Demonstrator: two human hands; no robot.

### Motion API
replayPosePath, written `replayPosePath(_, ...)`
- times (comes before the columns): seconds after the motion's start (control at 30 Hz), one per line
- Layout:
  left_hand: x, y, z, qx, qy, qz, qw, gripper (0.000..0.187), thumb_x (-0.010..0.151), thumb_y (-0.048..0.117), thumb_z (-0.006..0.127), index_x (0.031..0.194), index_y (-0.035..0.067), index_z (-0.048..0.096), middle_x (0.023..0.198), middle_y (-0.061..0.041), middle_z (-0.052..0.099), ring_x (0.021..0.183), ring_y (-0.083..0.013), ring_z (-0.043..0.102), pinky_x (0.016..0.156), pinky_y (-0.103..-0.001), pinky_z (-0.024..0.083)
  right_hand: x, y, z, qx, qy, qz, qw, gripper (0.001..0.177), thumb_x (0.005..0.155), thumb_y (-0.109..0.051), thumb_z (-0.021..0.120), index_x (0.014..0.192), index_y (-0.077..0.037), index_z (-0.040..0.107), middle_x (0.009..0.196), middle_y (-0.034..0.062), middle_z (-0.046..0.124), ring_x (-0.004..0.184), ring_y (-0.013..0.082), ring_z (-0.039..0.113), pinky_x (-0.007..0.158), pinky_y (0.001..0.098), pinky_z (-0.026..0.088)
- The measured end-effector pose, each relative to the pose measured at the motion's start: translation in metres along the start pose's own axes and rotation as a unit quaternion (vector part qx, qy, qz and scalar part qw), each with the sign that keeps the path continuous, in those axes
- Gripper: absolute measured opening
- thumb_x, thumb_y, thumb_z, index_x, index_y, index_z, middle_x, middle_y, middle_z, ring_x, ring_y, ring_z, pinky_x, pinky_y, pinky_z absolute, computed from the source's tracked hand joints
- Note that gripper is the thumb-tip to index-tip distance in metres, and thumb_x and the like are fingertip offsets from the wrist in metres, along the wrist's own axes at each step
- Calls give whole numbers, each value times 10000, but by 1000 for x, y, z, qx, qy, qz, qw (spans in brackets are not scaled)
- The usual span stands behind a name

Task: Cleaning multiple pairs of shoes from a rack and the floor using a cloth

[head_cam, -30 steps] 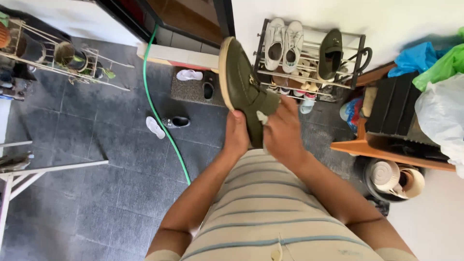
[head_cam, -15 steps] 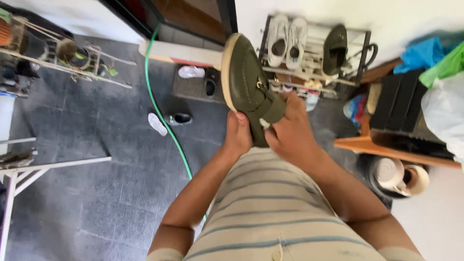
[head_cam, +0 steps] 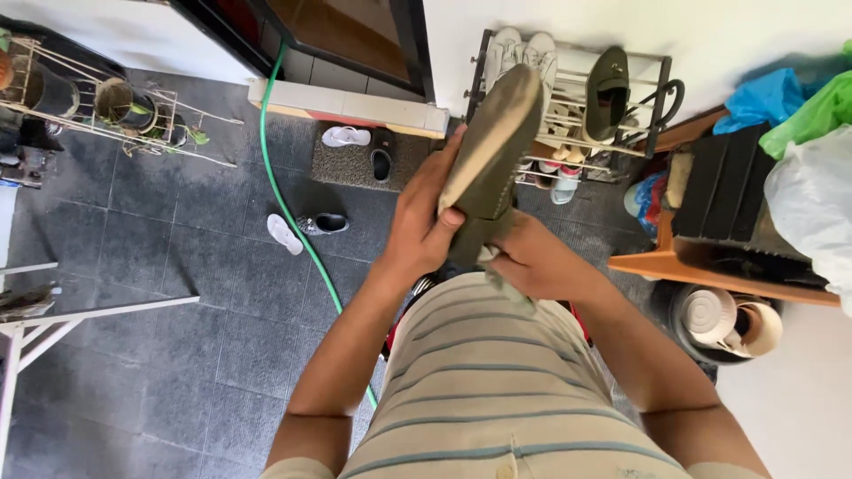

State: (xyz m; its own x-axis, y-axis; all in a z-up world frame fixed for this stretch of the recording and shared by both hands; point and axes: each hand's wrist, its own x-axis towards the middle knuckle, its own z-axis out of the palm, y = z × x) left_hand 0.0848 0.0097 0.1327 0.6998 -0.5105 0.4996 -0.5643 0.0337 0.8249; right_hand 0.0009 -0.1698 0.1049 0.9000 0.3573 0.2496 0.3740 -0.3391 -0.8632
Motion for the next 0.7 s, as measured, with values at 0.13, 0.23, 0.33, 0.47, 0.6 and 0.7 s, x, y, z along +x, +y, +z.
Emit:
replayPosePath(0.13,-53,-88,7,-80,33,-77,993,644,1026,545,359,1112,4,695,774,-61,550,657,-190,488,551,-385,418,-45,43,11,270,85,130,950,198,618,9,691,815,-13,693,789,27,581,774,196,604,692,421,481)
replayPosePath(0.23,-28,-42,8,-143,78,-331,930,845,1073,594,140,1500,-98,369,1498,-379,414,1392,-455,431,1208,-547,296,-75,54,0,358,120,176,909,283,500,-30,708,775,31,675,715,118,631,657,262,620,617,412,481)
replayPosePath(0.33,-43,-65,14,-429,160,-394,797,796,1059,664,204,1562,81,405,1527,-217,489,1376,-343,503,1209,-546,328,-91,55,-11,416,252,157,860,347,566,-84,746,905,-9,743,789,86,718,708,206,706,713,354,553)
replayPosePath(0.47,-37,-47,13,-641,119,-348,673,730,943,597,513,1360,2,592,1262,-265,650,1097,-391,660,999,-538,509,-55,42,-33,291,428,154,842,642,830,-56,714,1444,-66,526,1061,71,673,957,195,681,982,402,554)
replayPosePath(0.6,-13,14,35,-419,188,-574,678,680,987,622,494,1274,41,700,1215,-282,704,1159,-343,641,1160,-503,401,4,19,-10,164,360,148,907,701,1046,-5,647,1630,-22,260,938,189,668,913,256,661,943,417,571)
replayPosePath(0.7,-47,-66,40,-439,232,-535,683,667,941,666,561,1233,86,714,1209,-208,725,1151,-280,672,1109,-485,461,50,-39,-15,-118,292,58,947,324,1085,-183,540,1267,83,572,1048,253,580,970,459,635,860,513,502)
